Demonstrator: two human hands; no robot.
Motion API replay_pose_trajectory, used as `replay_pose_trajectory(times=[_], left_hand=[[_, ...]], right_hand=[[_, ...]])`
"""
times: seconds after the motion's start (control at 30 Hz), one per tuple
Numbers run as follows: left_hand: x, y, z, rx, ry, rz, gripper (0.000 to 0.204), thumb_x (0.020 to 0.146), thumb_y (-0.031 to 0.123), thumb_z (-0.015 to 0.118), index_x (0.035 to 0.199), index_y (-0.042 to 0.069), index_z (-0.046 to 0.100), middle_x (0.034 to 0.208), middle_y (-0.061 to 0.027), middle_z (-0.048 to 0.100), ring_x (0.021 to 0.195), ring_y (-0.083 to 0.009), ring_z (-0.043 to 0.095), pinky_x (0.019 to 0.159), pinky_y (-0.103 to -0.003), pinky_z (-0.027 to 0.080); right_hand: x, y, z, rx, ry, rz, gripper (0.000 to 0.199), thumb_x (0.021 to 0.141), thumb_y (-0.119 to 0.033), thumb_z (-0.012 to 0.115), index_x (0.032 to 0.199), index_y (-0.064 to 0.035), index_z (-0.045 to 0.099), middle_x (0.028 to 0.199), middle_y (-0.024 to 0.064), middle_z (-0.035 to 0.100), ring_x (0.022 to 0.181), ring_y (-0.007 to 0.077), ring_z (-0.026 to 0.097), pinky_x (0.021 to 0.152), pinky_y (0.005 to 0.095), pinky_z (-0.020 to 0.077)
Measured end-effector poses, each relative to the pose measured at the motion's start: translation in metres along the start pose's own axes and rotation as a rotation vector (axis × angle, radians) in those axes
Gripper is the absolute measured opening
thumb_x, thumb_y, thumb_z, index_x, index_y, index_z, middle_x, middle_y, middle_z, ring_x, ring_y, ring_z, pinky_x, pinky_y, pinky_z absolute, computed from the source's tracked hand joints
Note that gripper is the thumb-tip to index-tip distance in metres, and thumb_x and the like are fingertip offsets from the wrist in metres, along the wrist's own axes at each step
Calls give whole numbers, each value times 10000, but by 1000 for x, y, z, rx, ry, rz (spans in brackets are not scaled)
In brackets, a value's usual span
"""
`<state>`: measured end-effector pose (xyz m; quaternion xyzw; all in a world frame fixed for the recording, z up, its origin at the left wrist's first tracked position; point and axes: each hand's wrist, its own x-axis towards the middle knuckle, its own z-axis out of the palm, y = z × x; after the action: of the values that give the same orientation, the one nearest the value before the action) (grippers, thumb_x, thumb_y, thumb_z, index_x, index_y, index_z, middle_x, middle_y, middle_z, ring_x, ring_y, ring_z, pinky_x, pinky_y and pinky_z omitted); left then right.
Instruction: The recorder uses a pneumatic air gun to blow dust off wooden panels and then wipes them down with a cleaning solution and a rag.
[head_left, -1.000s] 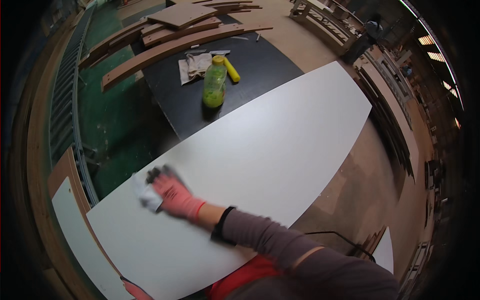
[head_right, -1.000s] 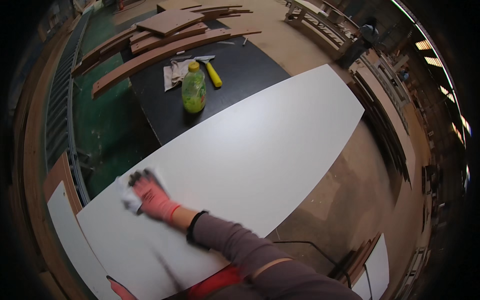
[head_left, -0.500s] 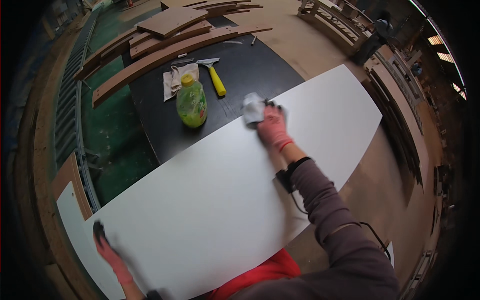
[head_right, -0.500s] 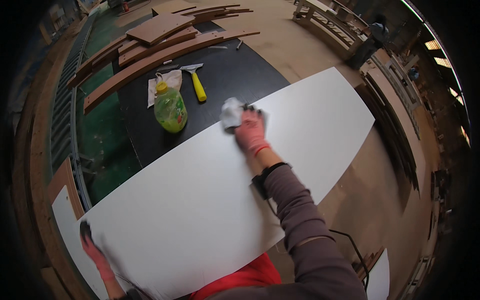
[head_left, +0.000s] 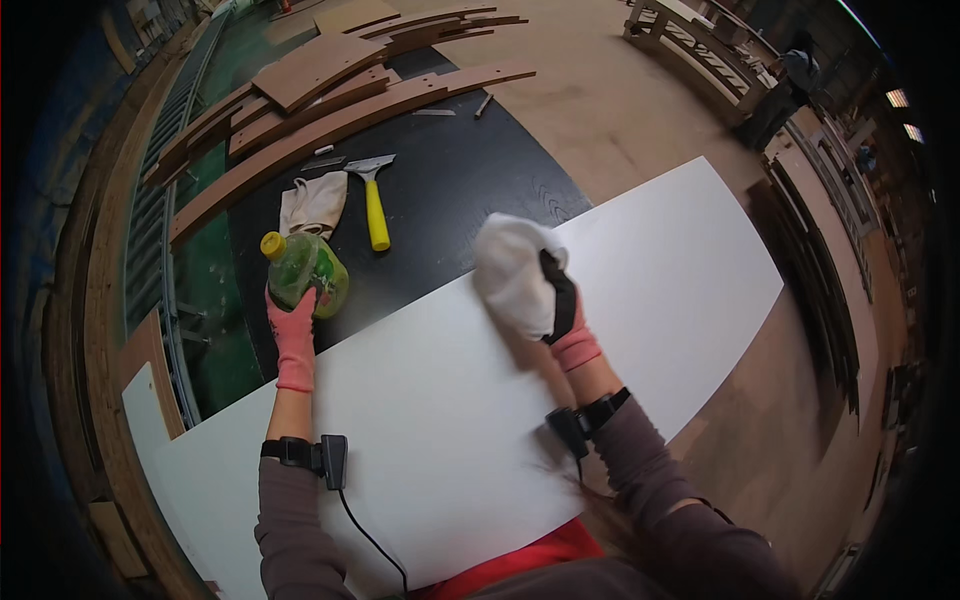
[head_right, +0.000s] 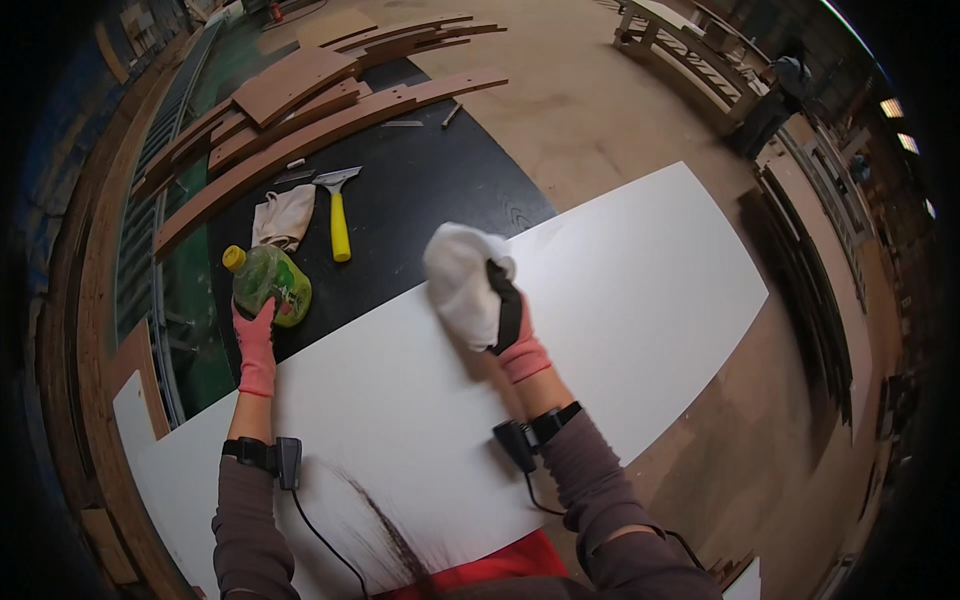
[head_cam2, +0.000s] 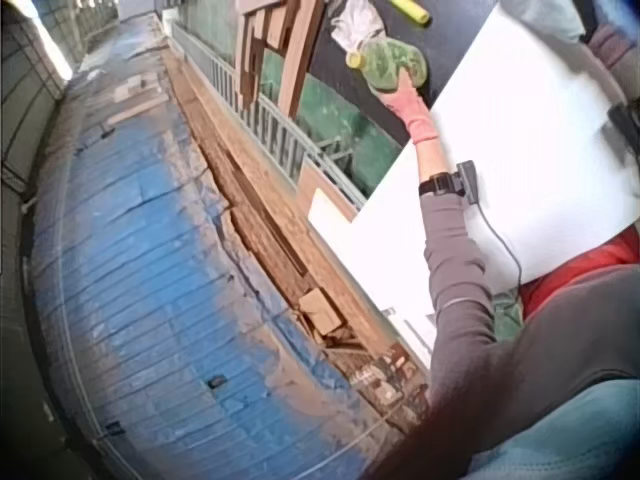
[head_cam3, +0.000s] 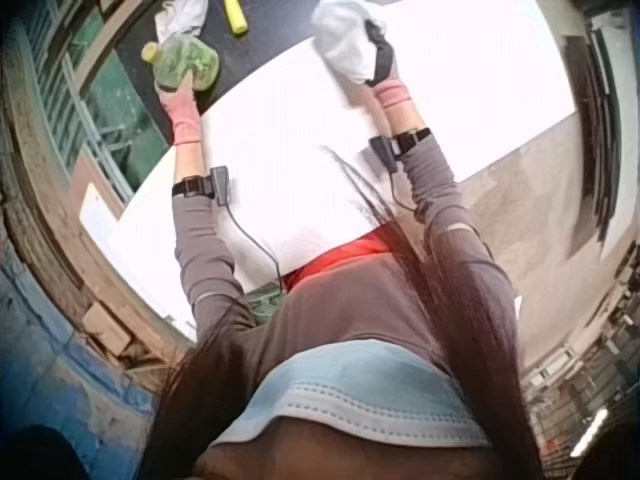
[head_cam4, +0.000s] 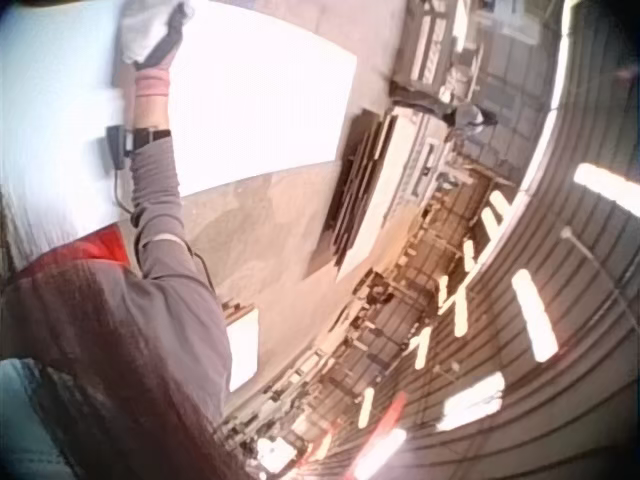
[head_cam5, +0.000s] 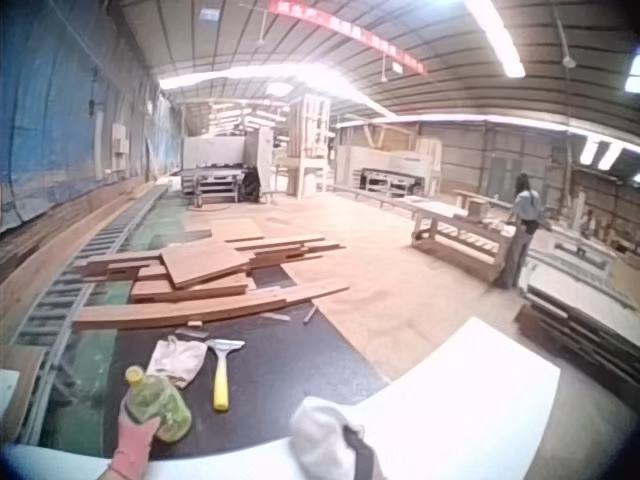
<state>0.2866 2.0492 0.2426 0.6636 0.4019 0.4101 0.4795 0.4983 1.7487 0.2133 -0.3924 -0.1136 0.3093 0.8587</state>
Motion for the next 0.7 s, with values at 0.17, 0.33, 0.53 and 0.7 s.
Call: replay_pose_trajectory(times=[0.17, 0.33, 0.53, 0.7], left_hand=[[-20, 33, 24, 297, -174, 355, 590, 641, 83, 736, 1171, 30, 482, 1173, -127, 516, 1112, -264, 492, 960, -367, 388], [-53, 70, 46, 744, -392, 857, 562, 557, 62, 686, 1098, 65, 534, 1152, -119, 515, 1177, -325, 419, 1056, -527, 221], [-52, 91, 37, 1037, -390, 1064, 332, 689, 137, 613, 1017, 186, 596, 1059, -24, 544, 1115, -245, 460, 1047, -496, 215], [-50, 96, 30, 998, -394, 1086, 382, 624, 77, 635, 993, 167, 607, 1062, -32, 548, 1112, -258, 462, 1041, -509, 229]], right_hand=[[-11, 10, 40, 584, -118, 336, 438, 945, -335, 439, 1276, -47, 442, 1240, 97, 518, 1142, 234, 499, 970, 365, 404], [-15, 29, 53, 643, -159, 472, 480, 935, -378, 442, 1284, -49, 432, 1223, 103, 525, 1097, 229, 536, 942, 373, 436], [-20, 49, 57, 568, -202, 440, 491, 942, -398, 413, 1290, -51, 424, 1209, 110, 528, 1104, 232, 528, 948, 367, 428], [-20, 49, 61, 568, -210, 437, 514, 932, -425, 420, 1288, -54, 423, 1201, 123, 527, 1101, 245, 529, 946, 378, 430]])
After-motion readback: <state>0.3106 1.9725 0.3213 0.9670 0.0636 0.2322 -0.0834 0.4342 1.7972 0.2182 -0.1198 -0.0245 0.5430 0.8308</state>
